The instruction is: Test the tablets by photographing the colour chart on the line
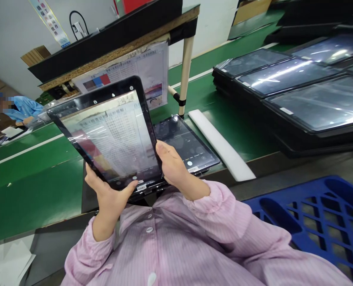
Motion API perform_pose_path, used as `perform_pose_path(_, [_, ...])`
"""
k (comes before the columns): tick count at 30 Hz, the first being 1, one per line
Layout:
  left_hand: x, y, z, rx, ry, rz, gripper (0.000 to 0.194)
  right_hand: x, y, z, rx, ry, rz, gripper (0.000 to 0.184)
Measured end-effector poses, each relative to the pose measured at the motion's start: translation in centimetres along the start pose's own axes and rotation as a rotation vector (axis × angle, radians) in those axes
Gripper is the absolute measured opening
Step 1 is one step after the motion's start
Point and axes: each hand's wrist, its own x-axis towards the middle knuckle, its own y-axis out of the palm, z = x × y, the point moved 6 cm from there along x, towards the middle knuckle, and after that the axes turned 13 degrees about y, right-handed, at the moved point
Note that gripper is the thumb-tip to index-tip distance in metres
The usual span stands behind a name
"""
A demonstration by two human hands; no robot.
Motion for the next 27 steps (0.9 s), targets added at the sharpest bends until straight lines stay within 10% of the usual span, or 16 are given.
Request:
perform_pose_path(7, [-0.6,0.1,1.0,-0.164,-0.072,-0.034,0.119,0.1,-0.2,-0.3,0.015,-0.014,0.006,0.055])
perform_pose_path(13, [-1.7,0.5,5.2,-1.153,-0.593,-0.273,0.036,-1.5,1.1,1.7,-0.278,-0.154,0.121,0.054])
perform_pose_path(19, [-2.9,0.4,6.2,-1.482,-0.846,-0.324,0.035,-2.2,5.1,6.2,-0.759,-0.537,0.197,0.064])
perform_pose_path(27, [-4.7,-0.8,6.8,-1.416,-0.948,-0.401,0.041,0.1,7.7,7.0,-1.023,-0.649,0.152,0.069])
